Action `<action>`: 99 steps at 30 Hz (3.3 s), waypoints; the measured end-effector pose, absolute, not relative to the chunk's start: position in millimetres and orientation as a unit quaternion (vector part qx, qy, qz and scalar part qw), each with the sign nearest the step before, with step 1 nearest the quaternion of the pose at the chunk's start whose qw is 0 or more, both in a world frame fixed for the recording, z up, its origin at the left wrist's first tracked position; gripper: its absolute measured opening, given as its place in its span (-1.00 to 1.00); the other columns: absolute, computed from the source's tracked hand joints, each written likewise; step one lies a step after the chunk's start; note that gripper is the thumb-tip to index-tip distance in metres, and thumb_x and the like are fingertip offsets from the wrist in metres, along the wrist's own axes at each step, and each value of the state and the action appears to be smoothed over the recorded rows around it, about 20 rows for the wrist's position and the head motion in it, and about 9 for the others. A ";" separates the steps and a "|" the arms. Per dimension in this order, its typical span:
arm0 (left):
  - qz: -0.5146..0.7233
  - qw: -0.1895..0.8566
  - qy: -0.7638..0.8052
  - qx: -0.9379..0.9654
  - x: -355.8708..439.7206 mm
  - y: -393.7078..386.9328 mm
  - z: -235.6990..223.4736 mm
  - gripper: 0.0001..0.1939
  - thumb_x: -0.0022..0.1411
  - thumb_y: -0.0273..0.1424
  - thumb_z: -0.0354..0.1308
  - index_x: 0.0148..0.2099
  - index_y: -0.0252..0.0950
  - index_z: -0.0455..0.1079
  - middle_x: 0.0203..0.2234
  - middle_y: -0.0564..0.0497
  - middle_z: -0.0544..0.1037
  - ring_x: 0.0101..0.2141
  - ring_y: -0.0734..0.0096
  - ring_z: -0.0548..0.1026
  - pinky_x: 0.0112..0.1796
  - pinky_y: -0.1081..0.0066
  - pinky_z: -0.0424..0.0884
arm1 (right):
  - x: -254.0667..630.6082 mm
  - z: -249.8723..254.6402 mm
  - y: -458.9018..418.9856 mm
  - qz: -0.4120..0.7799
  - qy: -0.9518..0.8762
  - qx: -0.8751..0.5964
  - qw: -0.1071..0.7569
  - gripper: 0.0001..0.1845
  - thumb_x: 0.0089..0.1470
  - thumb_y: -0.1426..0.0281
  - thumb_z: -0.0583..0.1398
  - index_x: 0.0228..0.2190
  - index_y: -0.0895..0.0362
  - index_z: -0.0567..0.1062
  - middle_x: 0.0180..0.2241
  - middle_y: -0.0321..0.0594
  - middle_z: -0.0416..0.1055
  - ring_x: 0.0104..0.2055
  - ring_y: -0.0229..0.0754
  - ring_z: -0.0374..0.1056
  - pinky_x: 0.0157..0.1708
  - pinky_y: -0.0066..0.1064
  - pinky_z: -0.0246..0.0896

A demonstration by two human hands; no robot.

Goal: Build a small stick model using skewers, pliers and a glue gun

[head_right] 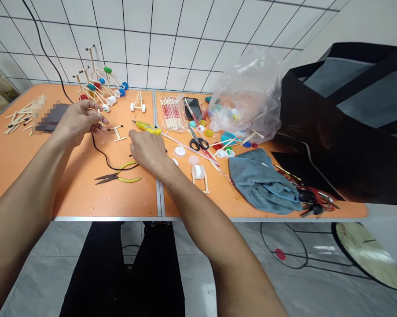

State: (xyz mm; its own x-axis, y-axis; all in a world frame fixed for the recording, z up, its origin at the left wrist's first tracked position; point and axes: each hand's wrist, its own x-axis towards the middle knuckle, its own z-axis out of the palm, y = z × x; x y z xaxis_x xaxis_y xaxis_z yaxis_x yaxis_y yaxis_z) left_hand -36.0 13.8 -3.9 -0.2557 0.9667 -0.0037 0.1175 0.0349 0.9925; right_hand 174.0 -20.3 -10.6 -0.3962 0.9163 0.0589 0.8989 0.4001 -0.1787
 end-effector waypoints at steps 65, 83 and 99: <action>0.523 0.543 0.450 0.479 -20.1 2.3 -1.2 -0.83 0.12 -0.47 0.48 -0.42 -0.33 0.54 -0.32 -0.11 0.74 -0.58 0.58 0.49 -0.55 0.55 0.34 | 185.5 -8.0 1.9 0.744 -0.399 -0.309 0.437 -0.89 0.36 0.50 0.22 -0.25 0.08 0.46 -0.42 -0.43 0.49 -0.49 -0.42 0.38 -0.49 -0.66 0.37; 0.504 0.582 0.432 0.470 -4.4 -0.7 -4.2 -0.84 0.05 -0.51 0.51 -0.49 -0.33 0.60 -0.61 0.02 0.57 -0.67 0.62 0.35 -0.60 0.56 0.26 | 183.1 -13.1 -6.0 0.764 -0.451 -0.332 0.321 -0.84 0.43 0.28 0.29 -0.21 0.10 0.57 -0.31 -0.18 0.67 -0.27 -0.20 0.61 -0.24 -0.39 0.66; 0.473 0.539 0.460 0.523 -11.2 0.3 -2.4 -0.75 0.21 -0.38 0.49 -0.46 -0.29 0.56 -0.63 0.06 0.51 -0.69 0.63 0.24 -0.62 0.50 0.12 | 186.9 -20.3 -2.9 0.613 -0.592 -0.385 0.353 -0.87 0.38 0.29 0.25 -0.15 0.07 0.58 -0.17 -0.16 0.61 -0.20 -0.21 0.52 -0.19 -0.40 0.54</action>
State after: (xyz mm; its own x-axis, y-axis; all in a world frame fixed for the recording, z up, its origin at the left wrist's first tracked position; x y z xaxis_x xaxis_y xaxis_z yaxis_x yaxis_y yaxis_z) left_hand -11.2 0.3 -2.4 0.1294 0.9916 -0.0015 -0.0282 0.0052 0.9996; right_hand 186.9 -2.9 -20.3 -0.4541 0.8893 -0.0538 0.0225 -0.0490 -0.9985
